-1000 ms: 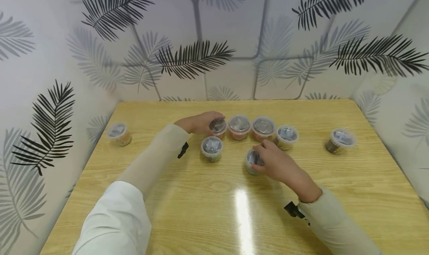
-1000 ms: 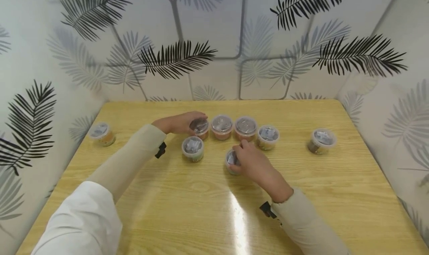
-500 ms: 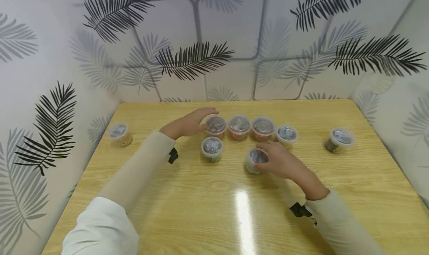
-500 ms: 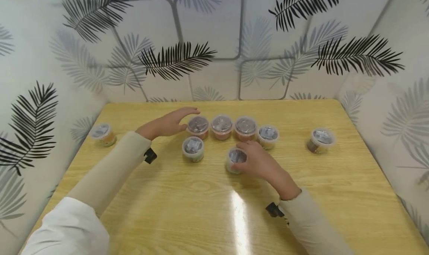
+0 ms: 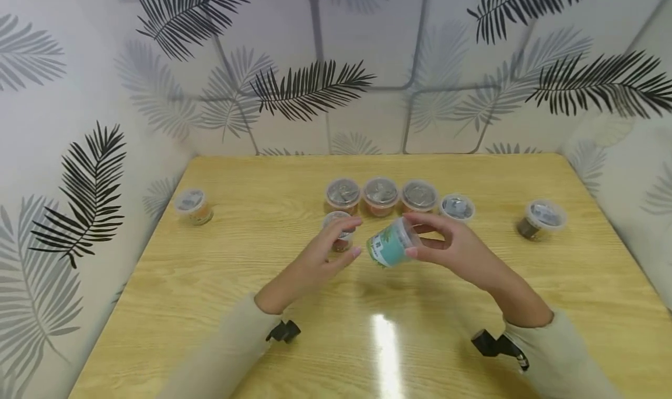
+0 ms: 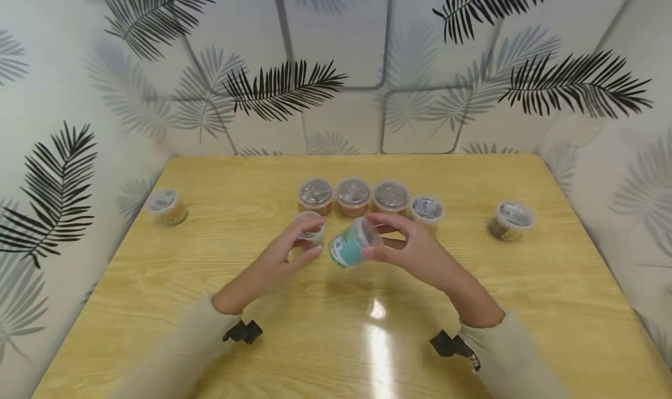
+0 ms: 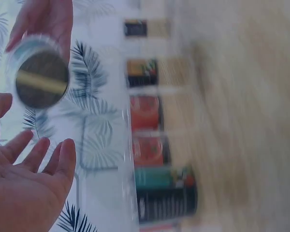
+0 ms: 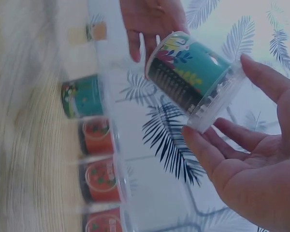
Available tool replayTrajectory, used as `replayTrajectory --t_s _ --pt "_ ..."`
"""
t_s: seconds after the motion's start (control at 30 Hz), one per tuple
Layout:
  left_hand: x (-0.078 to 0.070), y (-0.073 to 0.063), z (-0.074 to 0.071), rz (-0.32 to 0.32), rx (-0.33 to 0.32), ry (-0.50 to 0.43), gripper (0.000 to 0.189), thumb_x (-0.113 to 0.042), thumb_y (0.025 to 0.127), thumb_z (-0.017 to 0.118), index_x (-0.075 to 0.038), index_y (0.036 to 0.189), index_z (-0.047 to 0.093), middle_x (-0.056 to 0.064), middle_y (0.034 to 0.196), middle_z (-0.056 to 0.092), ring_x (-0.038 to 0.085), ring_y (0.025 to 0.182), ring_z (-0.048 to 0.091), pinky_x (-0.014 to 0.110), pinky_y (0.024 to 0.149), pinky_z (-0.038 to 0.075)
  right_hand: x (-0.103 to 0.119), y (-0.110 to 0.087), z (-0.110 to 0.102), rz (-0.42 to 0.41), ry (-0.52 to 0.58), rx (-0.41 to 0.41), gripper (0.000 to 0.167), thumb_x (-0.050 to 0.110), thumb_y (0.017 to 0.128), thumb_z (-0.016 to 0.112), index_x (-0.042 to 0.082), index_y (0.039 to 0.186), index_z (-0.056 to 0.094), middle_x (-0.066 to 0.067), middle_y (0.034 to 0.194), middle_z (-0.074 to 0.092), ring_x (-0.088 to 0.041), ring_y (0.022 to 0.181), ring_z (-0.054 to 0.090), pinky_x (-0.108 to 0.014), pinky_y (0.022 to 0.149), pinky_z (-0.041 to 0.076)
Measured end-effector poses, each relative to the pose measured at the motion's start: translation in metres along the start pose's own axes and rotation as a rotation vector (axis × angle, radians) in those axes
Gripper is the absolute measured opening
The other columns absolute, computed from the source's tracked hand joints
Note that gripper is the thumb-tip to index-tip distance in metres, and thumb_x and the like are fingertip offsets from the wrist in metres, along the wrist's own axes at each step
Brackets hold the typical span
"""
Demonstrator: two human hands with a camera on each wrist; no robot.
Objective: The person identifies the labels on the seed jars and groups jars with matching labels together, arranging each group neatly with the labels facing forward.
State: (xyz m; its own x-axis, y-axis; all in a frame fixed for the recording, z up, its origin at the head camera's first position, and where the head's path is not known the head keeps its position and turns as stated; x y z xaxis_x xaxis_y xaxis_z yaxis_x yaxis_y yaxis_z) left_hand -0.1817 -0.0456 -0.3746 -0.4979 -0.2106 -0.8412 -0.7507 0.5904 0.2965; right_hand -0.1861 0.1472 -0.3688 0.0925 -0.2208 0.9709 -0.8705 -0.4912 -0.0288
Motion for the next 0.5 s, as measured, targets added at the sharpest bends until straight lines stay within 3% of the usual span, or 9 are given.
replayTrajectory --t_s 0.13,0.23,0.3,0.5 --pt "-0.015 -0.016 0.016 -0.079 -0.012 -0.256 0.045 -0.011 0.099 0.044 0.000 0.140 0.029 0.014 0.142 0.032 0.029 0.123 0.038 0.041 0.097 0.042 0.015 -0.006 0.014 -0.094 0.118 0.057 0.062 0.006 0.086 0.066 0.006 0.141 0.037 -0.012 0.148 0.026 -0.032 0.127 0.038 -0.034 0.092 0.046" --pt "-0.014 -0.026 0.027 -0.104 -0.029 -0.467 0.044 -0.016 0.101 0.041 -0.002 0.140 0.027 0.014 0.138 0.035 0.027 0.120 0.043 0.038 0.095 0.044 0.023 -0.012 0.021 -0.139 0.169 0.087 0.062 0.000 0.086 0.064 0.003 0.141 0.036 -0.014 0.147 0.027 -0.030 0.130 0.035 -0.034 0.095 0.043" --pt "-0.010 -0.032 0.035 -0.088 -0.039 -0.574 0.045 -0.020 0.101 0.042 -0.003 0.140 0.027 0.014 0.132 0.039 0.024 0.115 0.046 0.036 0.093 0.045 0.027 -0.015 0.024 -0.176 0.190 0.104 0.062 -0.004 0.085 0.063 0.000 0.140 0.036 -0.015 0.146 0.029 -0.028 0.130 0.035 -0.033 0.097 0.041" --pt "-0.009 -0.039 0.046 -0.093 -0.083 -0.692 0.045 -0.016 0.099 0.047 0.000 0.136 0.026 0.012 0.121 0.043 0.020 0.107 0.047 0.030 0.090 0.046 0.030 -0.015 0.034 -0.254 0.184 0.126 0.058 -0.007 0.084 0.062 -0.005 0.137 0.038 -0.017 0.141 0.035 -0.022 0.129 0.036 -0.031 0.102 0.037"
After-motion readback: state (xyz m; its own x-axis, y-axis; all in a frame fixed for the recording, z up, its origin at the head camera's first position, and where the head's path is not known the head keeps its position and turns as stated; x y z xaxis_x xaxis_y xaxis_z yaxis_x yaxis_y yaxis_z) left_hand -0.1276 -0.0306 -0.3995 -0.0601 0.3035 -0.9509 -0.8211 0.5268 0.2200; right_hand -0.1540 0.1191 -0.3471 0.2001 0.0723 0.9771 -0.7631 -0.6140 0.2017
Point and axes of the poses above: each hand's wrist, its own y-axis towards the middle knuckle, its own z-axis out of the palm, x = y × z, the point moved 8 cm from there along y, towards the middle knuckle
